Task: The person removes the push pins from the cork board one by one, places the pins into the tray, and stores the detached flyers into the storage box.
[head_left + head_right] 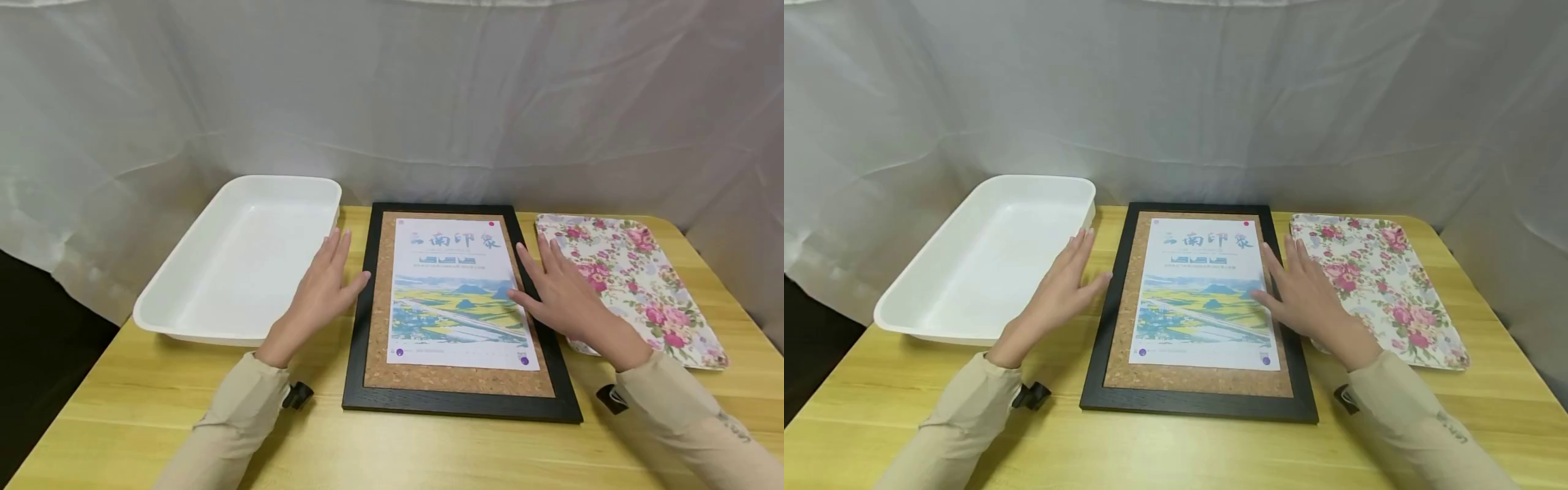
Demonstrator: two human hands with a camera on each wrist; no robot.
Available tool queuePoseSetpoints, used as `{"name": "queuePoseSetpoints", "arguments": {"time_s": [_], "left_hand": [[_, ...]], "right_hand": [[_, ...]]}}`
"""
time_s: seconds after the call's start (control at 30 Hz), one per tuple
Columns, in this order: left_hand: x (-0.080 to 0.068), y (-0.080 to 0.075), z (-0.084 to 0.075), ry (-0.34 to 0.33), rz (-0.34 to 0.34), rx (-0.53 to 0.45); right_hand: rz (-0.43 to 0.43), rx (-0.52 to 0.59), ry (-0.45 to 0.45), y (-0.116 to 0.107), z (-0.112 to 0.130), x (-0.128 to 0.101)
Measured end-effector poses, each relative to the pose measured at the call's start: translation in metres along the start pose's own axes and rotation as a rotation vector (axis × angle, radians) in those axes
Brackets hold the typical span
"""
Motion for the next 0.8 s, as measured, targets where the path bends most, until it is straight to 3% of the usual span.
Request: {"name": "queuePoseSetpoints", "arguments": {"time_s": [0.1,0.23,0.47,0.63,0.8], "left_hand": [[0.001,0.003,0.001,-0.025,0.012,-0.149],[0.002,0.007,0.003,-0.053,0.039,-0.26],[0.002,0.019,0.004,-0.112,0.091,-0.278],[0.001,0.023,0.005,-0.182,0.147,-0.348],[0.0,0.024,0.007,-0.205,0.166,-0.398]], "right_hand": [[0.058,0.137,0.01,-0.002,0.001,0.002],[0.043,0.245,0.018,-0.004,0.001,0.005],[-0.03,0.384,0.013,-0.002,0.004,0.002],[-0.016,0.509,-0.012,0.004,0.006,-0.011],[0.018,0.57,-0.052,0.008,0.013,-0.028]]}}
Point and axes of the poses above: each hand's wrist, its own x-axis towards the middle knuckle, its own y-axis out of the palm, z = x × y, the point moved 1 cm from there along x, towards the middle knuckle, and after that the axes turned 9 degrees about z, right-handed, at the moved point
